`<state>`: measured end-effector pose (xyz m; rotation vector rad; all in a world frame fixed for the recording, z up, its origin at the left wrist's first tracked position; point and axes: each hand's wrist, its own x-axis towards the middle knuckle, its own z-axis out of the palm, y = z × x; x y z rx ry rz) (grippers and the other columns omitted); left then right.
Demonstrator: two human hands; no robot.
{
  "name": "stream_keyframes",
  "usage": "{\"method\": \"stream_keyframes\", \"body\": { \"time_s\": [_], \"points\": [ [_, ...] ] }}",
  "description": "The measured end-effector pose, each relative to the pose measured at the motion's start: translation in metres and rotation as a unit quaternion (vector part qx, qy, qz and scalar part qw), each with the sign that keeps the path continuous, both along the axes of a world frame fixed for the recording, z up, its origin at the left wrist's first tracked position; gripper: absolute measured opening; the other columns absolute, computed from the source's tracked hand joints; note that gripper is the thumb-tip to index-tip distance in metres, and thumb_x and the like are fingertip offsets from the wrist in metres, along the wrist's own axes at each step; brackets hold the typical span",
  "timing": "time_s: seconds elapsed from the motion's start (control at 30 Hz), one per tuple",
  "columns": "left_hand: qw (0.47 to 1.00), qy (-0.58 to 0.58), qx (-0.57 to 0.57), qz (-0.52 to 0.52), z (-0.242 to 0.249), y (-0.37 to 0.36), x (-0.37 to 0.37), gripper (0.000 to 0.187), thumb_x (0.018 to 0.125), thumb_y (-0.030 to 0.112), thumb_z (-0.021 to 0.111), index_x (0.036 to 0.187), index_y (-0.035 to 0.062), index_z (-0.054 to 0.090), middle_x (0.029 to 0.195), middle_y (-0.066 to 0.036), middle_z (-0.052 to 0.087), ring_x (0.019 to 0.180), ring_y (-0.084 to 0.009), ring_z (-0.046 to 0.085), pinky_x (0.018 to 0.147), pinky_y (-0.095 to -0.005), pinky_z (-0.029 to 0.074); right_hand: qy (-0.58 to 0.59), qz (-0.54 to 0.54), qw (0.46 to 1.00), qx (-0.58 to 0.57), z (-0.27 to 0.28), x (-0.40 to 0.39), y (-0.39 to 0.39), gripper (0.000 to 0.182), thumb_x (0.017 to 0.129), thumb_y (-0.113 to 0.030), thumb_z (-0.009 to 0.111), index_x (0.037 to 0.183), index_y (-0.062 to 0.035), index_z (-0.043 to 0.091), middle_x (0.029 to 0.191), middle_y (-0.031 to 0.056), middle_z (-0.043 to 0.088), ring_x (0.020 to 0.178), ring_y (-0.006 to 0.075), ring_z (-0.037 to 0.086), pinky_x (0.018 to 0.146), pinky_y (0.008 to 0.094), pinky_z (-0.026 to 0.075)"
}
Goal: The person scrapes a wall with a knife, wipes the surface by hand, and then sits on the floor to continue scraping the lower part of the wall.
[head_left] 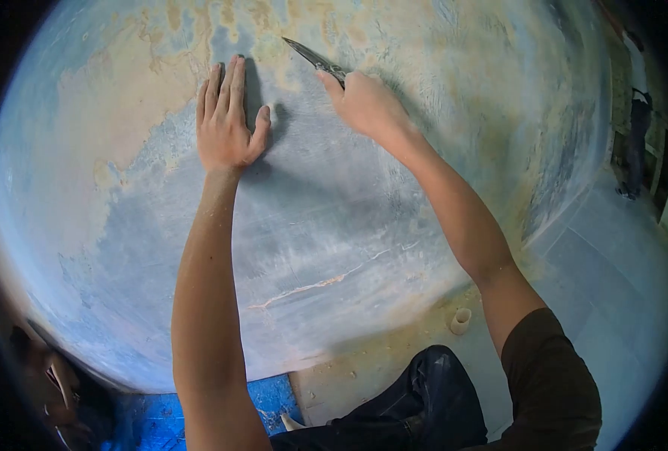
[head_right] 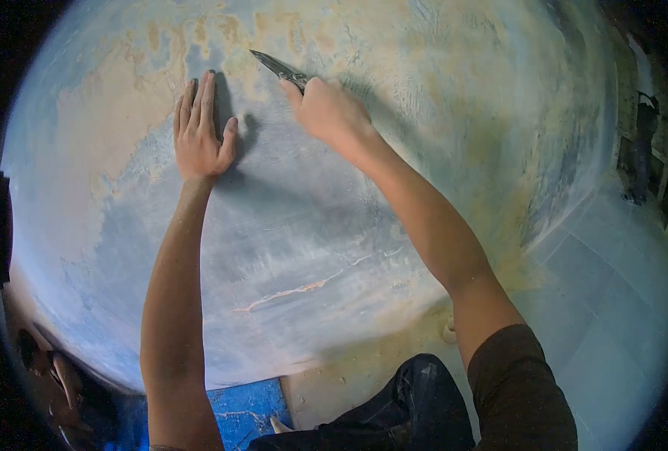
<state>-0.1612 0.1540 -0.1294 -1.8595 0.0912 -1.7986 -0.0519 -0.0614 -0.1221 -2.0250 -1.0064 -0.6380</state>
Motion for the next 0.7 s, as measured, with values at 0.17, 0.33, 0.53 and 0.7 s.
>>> {"method": "stream_keyframes", "body": {
  "time_s": [0.17, 0.33, 0.53, 0.7],
  "points": [
    [1.0, 0.003, -0.003, 0.009, 0.0, -0.002, 0.0, 0.069, 0.095, 0.041, 0.049, 0.156, 0.012, 0.04, 0.158, -0.007, 0.045, 0.148, -0.0342, 0.036, 0.122, -0.0479, 0.027, -0.061, -0.016, 0.996, 0.06, 0.017, 0.023, 0.011, 0.075, 0.106, -0.056, 0.04, 0.074, 0.0062, 0.068, 0.064, 0.0244, 0.065, 0.063, 0.0415, 0.067, 0.062, 0.0505, 0.053],
    [1.0, 0.009, -0.022, 0.01, -0.001, -0.005, -0.003, 0.071, 0.093, 0.037, 0.05, 0.157, 0.0101, 0.038, 0.158, -0.008, 0.045, 0.148, -0.0342, 0.036, 0.123, -0.0482, 0.024, -0.153, -0.058, 0.971, 0.172, 0.041, 0.045, 0.037, 0.073, 0.104, -0.057, 0.043, 0.081, 0.007, 0.07, 0.074, 0.0294, 0.068, 0.074, 0.0488, 0.067, 0.069, 0.0547, 0.053],
    [0.977, 0.013, -0.154, -0.147, -0.072, -0.02, -0.024, 0.067, 0.098, 0.028, 0.05, 0.156, -0.001, 0.034, 0.154, -0.021, 0.046, 0.145, -0.0353, 0.04, 0.123, -0.0483, 0.022, -0.05, 0.013, 0.994, 0.094, -0.074, -0.008, -0.005, 0.066, 0.105, -0.053, 0.043, 0.083, 0.003, 0.069, 0.078, 0.0291, 0.067, 0.076, 0.0468, 0.066, 0.069, 0.0528, 0.051],
    [0.874, -0.003, -0.426, -0.233, -0.286, -0.076, -0.125, 0.027, 0.096, 0.021, 0.052, 0.105, -0.0022, 0.063, 0.096, -0.018, 0.063, 0.091, -0.033, 0.059, 0.086, -0.0411, 0.045, 0.165, 0.144, 0.975, 0.026, -0.332, -0.055, -0.037, 0.055, 0.1, -0.049, 0.058, 0.076, 0.0008, 0.064, 0.065, 0.023, 0.062, 0.06, 0.0402, 0.064, 0.056, 0.0491, 0.046]
  ]
}}
